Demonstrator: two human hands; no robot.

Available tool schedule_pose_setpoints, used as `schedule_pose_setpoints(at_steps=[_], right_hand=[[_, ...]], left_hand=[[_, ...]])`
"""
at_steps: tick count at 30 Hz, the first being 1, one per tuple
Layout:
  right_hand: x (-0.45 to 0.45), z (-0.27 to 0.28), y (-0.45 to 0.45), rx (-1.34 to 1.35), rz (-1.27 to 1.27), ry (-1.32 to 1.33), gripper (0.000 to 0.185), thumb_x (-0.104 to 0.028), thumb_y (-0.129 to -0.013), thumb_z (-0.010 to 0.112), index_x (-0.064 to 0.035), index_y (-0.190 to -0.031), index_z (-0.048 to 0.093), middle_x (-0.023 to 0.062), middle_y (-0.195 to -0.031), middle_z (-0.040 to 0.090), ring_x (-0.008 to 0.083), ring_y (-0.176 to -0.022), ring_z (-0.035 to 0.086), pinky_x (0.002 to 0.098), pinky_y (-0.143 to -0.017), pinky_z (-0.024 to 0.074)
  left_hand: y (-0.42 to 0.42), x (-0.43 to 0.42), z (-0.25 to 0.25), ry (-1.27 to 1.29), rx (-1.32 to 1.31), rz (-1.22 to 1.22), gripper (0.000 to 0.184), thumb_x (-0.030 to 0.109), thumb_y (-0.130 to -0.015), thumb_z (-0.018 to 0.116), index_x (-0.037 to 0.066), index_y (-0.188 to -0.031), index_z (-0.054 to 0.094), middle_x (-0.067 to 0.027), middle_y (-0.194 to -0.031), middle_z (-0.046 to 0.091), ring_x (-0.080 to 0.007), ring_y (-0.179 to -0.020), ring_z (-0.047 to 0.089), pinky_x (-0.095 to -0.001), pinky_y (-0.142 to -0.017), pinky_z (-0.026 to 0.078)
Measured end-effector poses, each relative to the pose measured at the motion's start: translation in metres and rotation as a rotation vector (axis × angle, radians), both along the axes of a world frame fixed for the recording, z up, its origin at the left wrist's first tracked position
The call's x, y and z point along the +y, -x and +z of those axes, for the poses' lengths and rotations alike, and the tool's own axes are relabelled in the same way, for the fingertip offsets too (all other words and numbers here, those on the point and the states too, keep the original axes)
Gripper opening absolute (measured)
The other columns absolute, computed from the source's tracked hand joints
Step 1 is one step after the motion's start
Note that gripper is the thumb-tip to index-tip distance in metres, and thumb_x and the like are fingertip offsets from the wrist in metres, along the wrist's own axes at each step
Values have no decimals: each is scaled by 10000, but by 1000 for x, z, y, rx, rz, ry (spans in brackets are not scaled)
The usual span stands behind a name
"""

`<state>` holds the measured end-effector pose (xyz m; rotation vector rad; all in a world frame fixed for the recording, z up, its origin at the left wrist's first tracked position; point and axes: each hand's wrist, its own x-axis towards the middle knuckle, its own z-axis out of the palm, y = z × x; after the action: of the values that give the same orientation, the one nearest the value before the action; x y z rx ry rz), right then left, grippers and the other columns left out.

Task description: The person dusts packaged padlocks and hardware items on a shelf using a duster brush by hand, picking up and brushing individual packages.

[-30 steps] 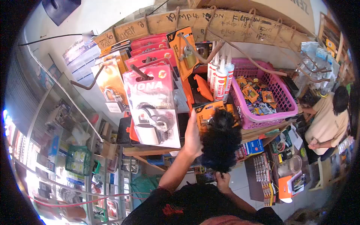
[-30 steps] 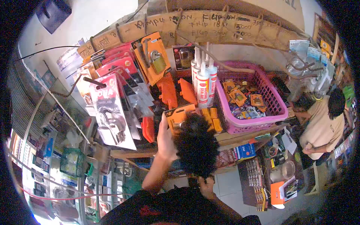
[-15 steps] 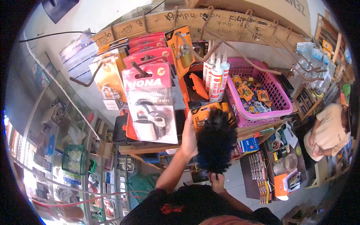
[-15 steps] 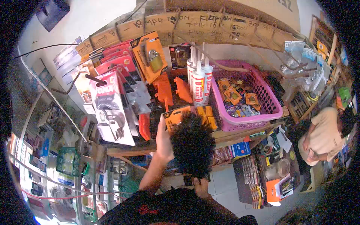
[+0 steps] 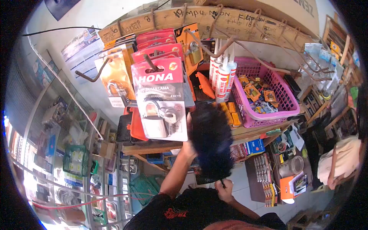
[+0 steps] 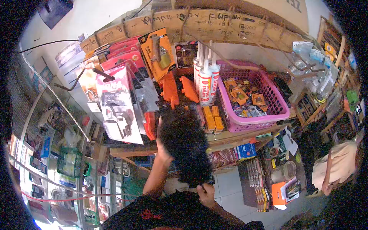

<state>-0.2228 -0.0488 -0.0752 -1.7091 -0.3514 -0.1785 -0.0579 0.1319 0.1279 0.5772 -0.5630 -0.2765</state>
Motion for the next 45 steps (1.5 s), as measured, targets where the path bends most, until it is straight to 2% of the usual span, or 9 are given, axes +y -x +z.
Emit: schedule_pose_setpoints(at_steps=[4,8,11,14,18,26,30,43,45], right_hand=[[1,1,4,93,-60,-101,398,-211,-968,539,-27,-632,433,17,-519,445,99,-451,388,283,-428,298],[-1,22,4,18,-67,-52,400,-204,-964,557,-39,-622,434,3,-525,434,89,-460,383,276,-426,294],[7,31,1,80,-124,-231,393,-197,-963,563,-51,-621,433,-8,-531,423,77,-470,378,271,-428,288],[4,-21,-5,99,-154,-160,397,-207,-964,560,-46,-619,446,-12,-530,429,77,-473,375,277,-433,286],[1,-65,-4,82,-150,-43,451,-234,-968,549,-40,-574,443,-10,-518,431,91,-470,371,288,-440,277],[1,-13,-14,48,-157,-111,507,-298,-974,524,-38,-544,453,-6,-511,439,90,-461,383,286,-434,270],[1,-47,-2,161,-72,-48,524,-332,-978,515,-45,-544,450,-10,-509,433,94,-462,378,285,-441,271],[-12,-21,18,264,-89,-391,428,-207,-889,636,-31,-587,389,36,-522,330,122,-484,320,327,-452,265],[-13,-15,17,79,-63,-84,424,-187,-893,631,-32,-592,376,34,-524,344,113,-495,334,322,-460,273]], left_hand=[[29,-14,28,-238,350,536,795,652,-908,273,8,-1346,435,-251,-1289,515,-430,-1120,540,-461,-967,438],[-16,-4,-22,239,-76,-305,669,568,-964,280,40,-1327,476,-192,-1292,544,-346,-1168,543,-448,-1025,411],[39,-15,41,-167,321,443,633,542,-978,293,44,-1311,498,-160,-1278,568,-291,-1177,548,-439,-1038,406],[36,-23,32,-189,326,525,658,561,-967,308,32,-1309,497,-170,-1261,577,-309,-1174,549,-445,-1024,418],[26,-12,22,83,173,63,621,513,-988,311,15,-1317,485,-163,-1270,574,-312,-1181,550,-443,-1052,399],[34,-24,24,-132,354,426,610,505,-995,314,18,-1329,468,-133,-1291,560,-258,-1193,538,-406,-1060,385],[26,-25,32,241,289,4,766,646,-928,282,13,-1317,467,-197,-1262,563,-383,-1179,529,-526,-1030,396],[14,-14,37,152,252,-40,908,733,-875,257,-61,-1266,458,-276,-1140,591,-471,-1068,576,-549,-940,455],[12,-18,33,143,244,-49,906,736,-873,258,-53,-1270,460,-263,-1137,595,-460,-1074,574,-546,-943,453]])
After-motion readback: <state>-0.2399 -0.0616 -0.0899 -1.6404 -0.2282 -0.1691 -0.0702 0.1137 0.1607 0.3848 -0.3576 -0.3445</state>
